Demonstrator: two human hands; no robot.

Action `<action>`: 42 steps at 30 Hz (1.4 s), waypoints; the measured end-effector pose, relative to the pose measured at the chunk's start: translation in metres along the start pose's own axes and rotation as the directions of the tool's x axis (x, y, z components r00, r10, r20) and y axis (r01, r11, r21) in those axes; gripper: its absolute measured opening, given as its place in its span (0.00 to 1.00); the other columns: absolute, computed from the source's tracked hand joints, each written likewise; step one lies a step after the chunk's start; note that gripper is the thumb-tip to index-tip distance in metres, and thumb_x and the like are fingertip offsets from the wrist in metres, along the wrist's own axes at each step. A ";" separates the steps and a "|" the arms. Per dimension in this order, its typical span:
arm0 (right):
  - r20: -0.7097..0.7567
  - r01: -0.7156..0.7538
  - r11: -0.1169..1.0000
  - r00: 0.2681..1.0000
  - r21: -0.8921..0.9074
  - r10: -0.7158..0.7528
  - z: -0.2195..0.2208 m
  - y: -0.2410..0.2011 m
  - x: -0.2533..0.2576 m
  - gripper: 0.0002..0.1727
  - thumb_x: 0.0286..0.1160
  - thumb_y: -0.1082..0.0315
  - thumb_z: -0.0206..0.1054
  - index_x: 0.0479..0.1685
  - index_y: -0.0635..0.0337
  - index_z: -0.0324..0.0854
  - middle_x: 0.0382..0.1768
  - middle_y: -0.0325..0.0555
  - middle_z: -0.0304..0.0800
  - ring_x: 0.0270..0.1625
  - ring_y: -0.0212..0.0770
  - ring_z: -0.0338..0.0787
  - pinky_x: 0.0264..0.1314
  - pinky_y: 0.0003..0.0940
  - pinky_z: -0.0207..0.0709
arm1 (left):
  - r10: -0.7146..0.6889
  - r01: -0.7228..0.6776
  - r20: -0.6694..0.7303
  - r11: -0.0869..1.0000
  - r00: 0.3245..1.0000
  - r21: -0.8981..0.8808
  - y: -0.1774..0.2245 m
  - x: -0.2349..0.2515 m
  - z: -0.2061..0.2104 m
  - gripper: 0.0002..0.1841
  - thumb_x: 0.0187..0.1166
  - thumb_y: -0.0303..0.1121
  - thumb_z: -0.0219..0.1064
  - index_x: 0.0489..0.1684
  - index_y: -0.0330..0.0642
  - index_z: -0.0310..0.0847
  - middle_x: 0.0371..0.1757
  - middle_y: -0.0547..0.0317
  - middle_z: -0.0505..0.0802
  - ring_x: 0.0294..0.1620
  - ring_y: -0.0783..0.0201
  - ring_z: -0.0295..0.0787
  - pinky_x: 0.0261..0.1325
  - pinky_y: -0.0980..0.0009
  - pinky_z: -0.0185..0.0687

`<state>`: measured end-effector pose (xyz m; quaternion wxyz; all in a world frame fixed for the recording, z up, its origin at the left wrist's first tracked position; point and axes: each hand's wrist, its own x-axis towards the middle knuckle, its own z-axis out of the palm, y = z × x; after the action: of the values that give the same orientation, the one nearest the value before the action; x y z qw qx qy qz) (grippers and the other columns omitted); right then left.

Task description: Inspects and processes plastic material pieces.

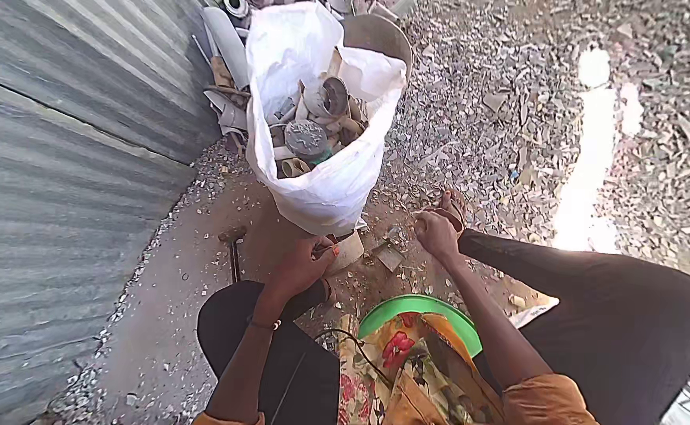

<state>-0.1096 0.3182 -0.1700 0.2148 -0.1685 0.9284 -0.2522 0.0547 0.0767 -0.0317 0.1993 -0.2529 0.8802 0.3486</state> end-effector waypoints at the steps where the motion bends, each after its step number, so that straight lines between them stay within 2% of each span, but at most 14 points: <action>1: -0.061 0.050 0.993 0.997 -0.104 -0.057 0.017 0.005 0.004 0.19 0.82 0.69 0.58 0.66 0.57 0.87 0.62 0.59 0.91 0.69 0.63 0.86 0.67 0.67 0.72 | -0.005 0.005 0.005 1.000 1.000 -0.022 -0.001 0.000 0.000 0.18 0.88 0.45 0.62 0.60 0.41 0.83 0.45 0.53 0.90 0.35 0.65 0.86 0.44 0.64 0.84; 5: 0.088 0.084 0.967 0.994 -0.241 -0.065 0.037 0.005 0.006 0.24 0.76 0.76 0.60 0.70 0.55 0.86 0.88 0.59 0.65 0.91 0.69 0.57 0.80 0.76 0.53 | -0.032 0.035 0.018 0.977 0.999 -0.212 0.001 -0.006 -0.002 0.17 0.88 0.43 0.62 0.66 0.41 0.79 0.43 0.57 0.88 0.26 0.71 0.81 0.34 0.72 0.81; 9: 0.455 0.229 0.969 0.875 -0.090 -0.164 0.019 -0.033 -0.023 0.20 0.82 0.67 0.60 0.70 0.58 0.84 0.65 0.65 0.87 0.70 0.68 0.84 0.70 0.70 0.74 | -0.010 0.011 0.003 0.877 1.000 -0.480 0.009 -0.018 -0.006 0.15 0.89 0.36 0.61 0.67 0.39 0.75 0.39 0.62 0.85 0.23 0.76 0.80 0.27 0.80 0.79; 12: 0.482 0.326 0.860 0.723 0.394 -0.495 0.023 -0.072 -0.065 0.17 0.84 0.68 0.62 0.62 0.68 0.86 0.58 0.61 0.92 0.60 0.56 0.91 0.67 0.55 0.79 | 0.027 -0.052 -0.049 0.789 0.998 -0.612 0.012 -0.020 -0.004 0.16 0.90 0.35 0.60 0.69 0.37 0.72 0.41 0.59 0.85 0.27 0.73 0.83 0.30 0.79 0.82; 16: 0.442 -0.137 0.444 0.540 0.886 -0.716 0.034 -0.118 -0.110 0.31 0.83 0.65 0.63 0.83 0.62 0.60 0.71 0.50 0.81 0.62 0.40 0.89 0.64 0.42 0.86 | 0.044 -0.096 -0.093 0.723 0.995 -0.684 0.017 -0.020 0.006 0.19 0.89 0.37 0.61 0.72 0.37 0.69 0.49 0.54 0.85 0.34 0.68 0.87 0.37 0.74 0.87; 18: 0.411 -0.307 0.278 0.594 0.910 -0.692 0.036 -0.131 -0.120 0.27 0.85 0.63 0.58 0.81 0.58 0.61 0.65 0.46 0.85 0.61 0.42 0.90 0.63 0.45 0.87 | 0.059 -0.108 -0.096 0.721 0.994 -0.684 0.020 -0.020 0.011 0.22 0.88 0.37 0.62 0.74 0.36 0.67 0.49 0.54 0.85 0.33 0.69 0.87 0.37 0.74 0.87; 20: 0.397 -0.287 0.275 0.699 0.918 -0.595 0.034 -0.135 -0.124 0.21 0.93 0.56 0.46 0.71 0.58 0.70 0.53 0.43 0.91 0.53 0.40 0.93 0.55 0.44 0.89 | 0.107 -0.159 -0.118 0.728 0.987 -0.667 0.020 -0.017 0.017 0.19 0.90 0.39 0.60 0.70 0.36 0.68 0.46 0.55 0.84 0.31 0.70 0.87 0.36 0.74 0.88; 24: 0.140 0.162 0.414 0.781 0.895 -0.608 0.022 -0.126 -0.124 0.24 0.92 0.53 0.49 0.58 0.65 0.82 0.46 0.39 0.90 0.43 0.30 0.90 0.49 0.33 0.87 | 0.104 -0.221 -0.204 0.663 0.973 -0.715 0.024 -0.019 0.011 0.31 0.95 0.51 0.42 0.77 0.32 0.71 0.59 0.42 0.88 0.46 0.59 0.90 0.51 0.61 0.88; 26: 0.039 0.267 0.381 0.773 0.885 -0.633 0.005 -0.112 -0.140 0.22 0.91 0.53 0.51 0.57 0.60 0.84 0.44 0.33 0.90 0.43 0.27 0.89 0.49 0.31 0.87 | 0.072 -0.198 -0.198 0.638 0.978 -0.744 0.027 -0.024 0.004 0.35 0.94 0.56 0.35 0.74 0.32 0.73 0.54 0.44 0.89 0.39 0.62 0.90 0.43 0.64 0.88; 29: -0.054 0.319 0.251 0.709 0.914 -0.703 -0.035 -0.085 -0.166 0.23 0.89 0.43 0.55 0.66 0.45 0.86 0.46 0.32 0.95 0.44 0.28 0.92 0.50 0.30 0.89 | 0.213 -0.351 -0.281 0.632 0.936 -0.691 0.016 -0.036 -0.009 0.22 0.92 0.47 0.52 0.57 0.34 0.79 0.36 0.59 0.87 0.24 0.73 0.83 0.30 0.76 0.82; 32: -0.117 0.354 0.159 0.645 0.921 -0.755 -0.095 -0.065 -0.166 0.23 0.86 0.41 0.59 0.72 0.37 0.82 0.46 0.35 0.96 0.43 0.31 0.95 0.47 0.30 0.90 | 0.396 -0.585 -0.434 0.482 0.809 -0.653 0.010 -0.042 -0.019 0.09 0.79 0.39 0.68 0.47 0.45 0.82 0.37 0.74 0.88 0.28 0.83 0.80 0.30 0.86 0.76; 35: -0.091 0.354 0.308 0.772 0.883 -0.629 -0.128 -0.035 -0.146 0.19 0.81 0.42 0.61 0.51 0.40 0.89 0.43 0.35 0.97 0.43 0.33 0.95 0.48 0.31 0.90 | 0.445 -0.555 -0.370 0.421 0.815 -0.717 0.011 -0.039 -0.008 0.18 0.81 0.46 0.65 0.61 0.45 0.77 0.57 0.67 0.89 0.52 0.73 0.88 0.52 0.74 0.86; 38: 0.018 0.133 0.558 0.966 0.819 -0.257 -0.117 -0.029 -0.136 0.14 0.72 0.69 0.46 0.39 0.53 0.80 0.29 0.30 0.89 0.31 0.26 0.89 0.35 0.24 0.85 | 0.353 -0.336 -0.186 0.430 0.917 -0.838 0.019 -0.035 0.008 0.32 0.85 0.48 0.56 0.84 0.40 0.61 0.73 0.52 0.82 0.69 0.60 0.84 0.68 0.60 0.85; 42: 0.283 0.013 0.698 0.909 0.716 -0.307 -0.085 -0.041 -0.153 0.17 0.79 0.68 0.50 0.63 0.60 0.73 0.33 0.31 0.79 0.30 0.24 0.80 0.34 0.23 0.77 | 0.123 -0.089 -0.060 0.244 0.991 -0.966 0.043 -0.034 0.013 0.27 0.92 0.53 0.41 0.71 0.43 0.73 0.57 0.51 0.91 0.54 0.57 0.92 0.53 0.60 0.91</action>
<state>-0.0117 0.3827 -0.0331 0.4153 -0.2022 0.6840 -0.5646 0.0584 0.1231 -0.0007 -0.0088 -0.2573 0.4953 0.8297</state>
